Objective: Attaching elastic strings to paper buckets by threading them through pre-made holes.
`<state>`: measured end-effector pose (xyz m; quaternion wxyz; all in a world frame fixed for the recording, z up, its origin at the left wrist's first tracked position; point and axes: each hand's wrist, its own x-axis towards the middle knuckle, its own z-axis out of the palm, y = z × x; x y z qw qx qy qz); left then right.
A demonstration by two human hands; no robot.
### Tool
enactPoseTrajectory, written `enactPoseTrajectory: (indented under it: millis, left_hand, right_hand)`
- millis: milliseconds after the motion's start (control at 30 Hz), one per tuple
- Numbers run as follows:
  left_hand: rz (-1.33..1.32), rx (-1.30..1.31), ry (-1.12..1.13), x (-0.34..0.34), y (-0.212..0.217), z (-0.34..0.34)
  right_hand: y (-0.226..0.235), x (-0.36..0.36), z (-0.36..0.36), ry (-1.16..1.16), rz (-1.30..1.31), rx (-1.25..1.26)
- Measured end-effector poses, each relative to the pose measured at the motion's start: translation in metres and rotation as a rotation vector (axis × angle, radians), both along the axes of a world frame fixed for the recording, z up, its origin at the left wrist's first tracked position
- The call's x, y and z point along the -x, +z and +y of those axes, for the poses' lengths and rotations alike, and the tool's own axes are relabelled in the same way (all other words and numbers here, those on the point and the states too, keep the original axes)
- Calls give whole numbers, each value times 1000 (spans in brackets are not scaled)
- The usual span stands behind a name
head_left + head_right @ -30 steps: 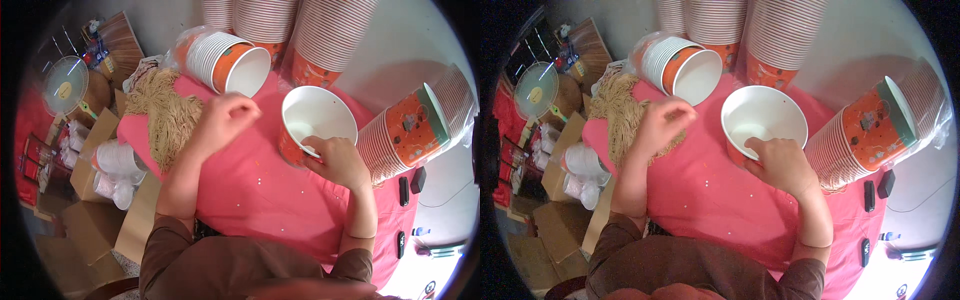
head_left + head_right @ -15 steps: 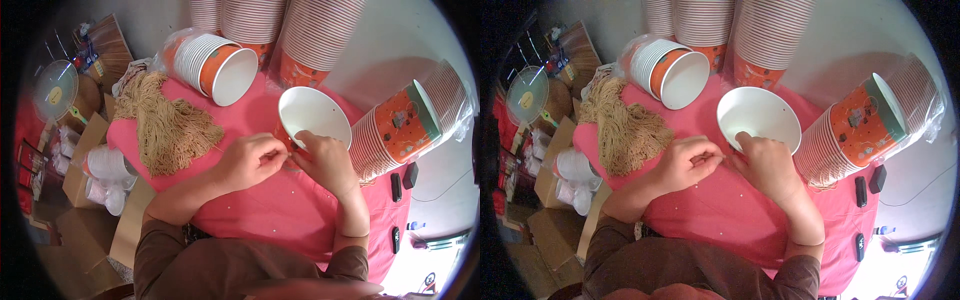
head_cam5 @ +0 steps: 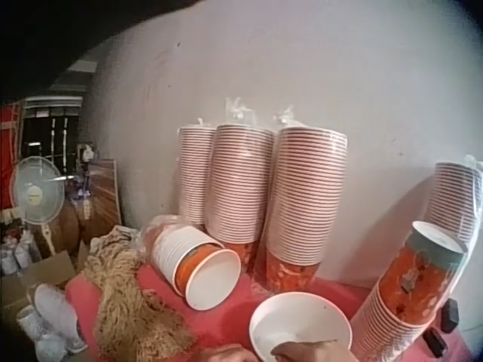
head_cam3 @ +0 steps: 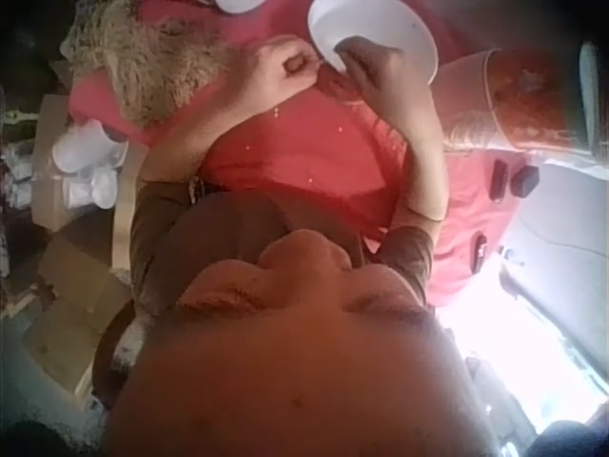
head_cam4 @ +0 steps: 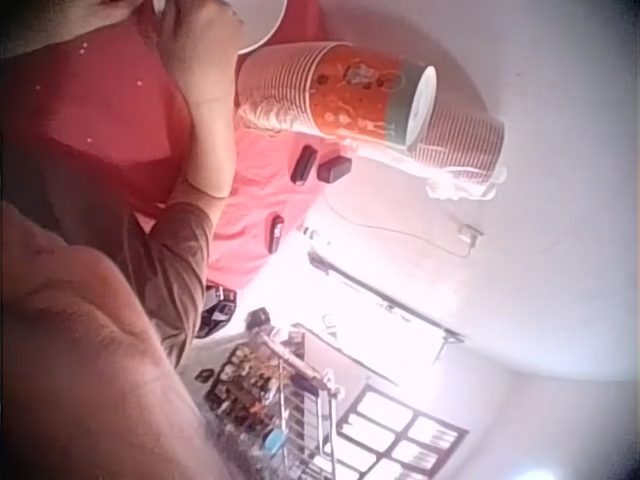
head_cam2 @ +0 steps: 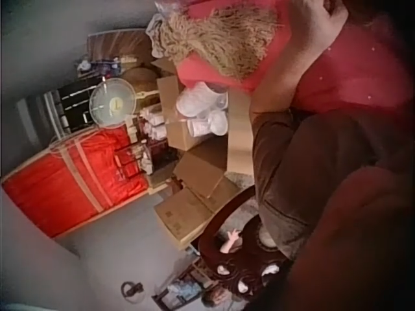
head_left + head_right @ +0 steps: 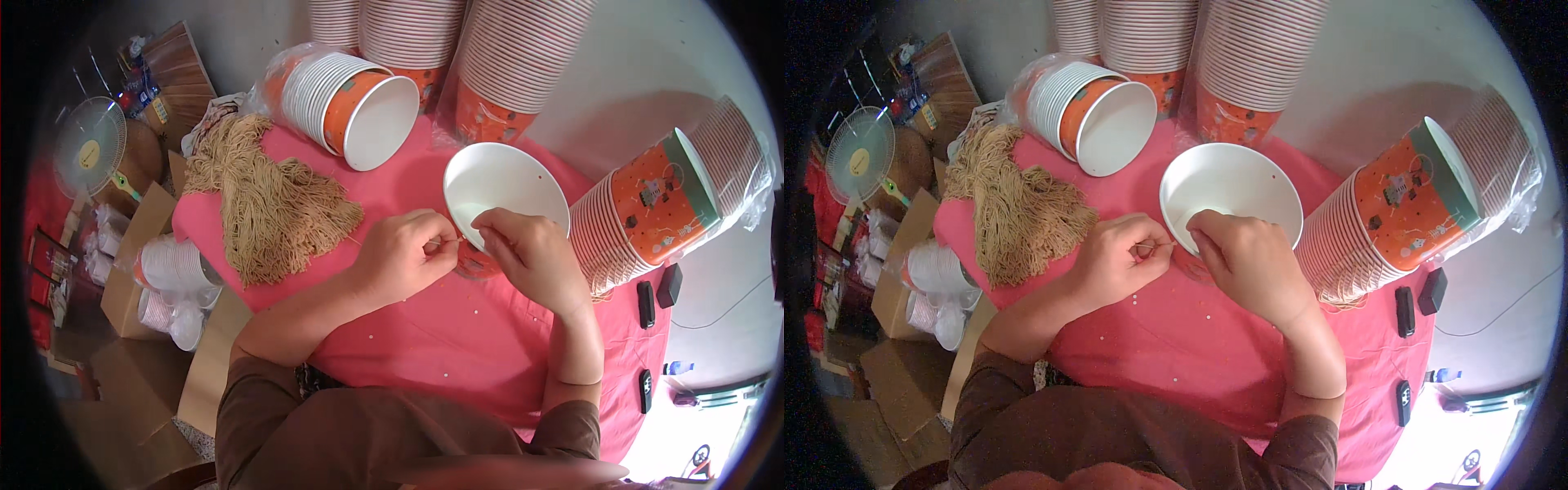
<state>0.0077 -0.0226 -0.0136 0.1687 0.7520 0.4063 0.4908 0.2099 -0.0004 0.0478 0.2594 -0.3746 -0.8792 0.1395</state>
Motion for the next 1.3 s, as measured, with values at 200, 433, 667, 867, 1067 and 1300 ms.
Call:
enactPoseTrajectory:
  millis: [200,433,667,867,1067,1300]
  left_hand:
    - [-33,11,-4,-2,-5,3]
    - [-57,-5,-10,-3,-6,3]
    - [-100,61,-49,-5,-5,2]
    - [-133,84,-59,-5,-4,2]
    - [-41,213,-97,2,-1,3]
    - [-61,236,-102,10,1,7]
  right_hand:
    - [-1,0,9,31,17,90]
    - [2,2,17,69,-24,201]
    - [-8,0,28,176,69,344]
    - [-7,1,28,210,30,329]
    - [-2,-5,27,39,-16,150]
    - [23,-39,18,-214,384,16]
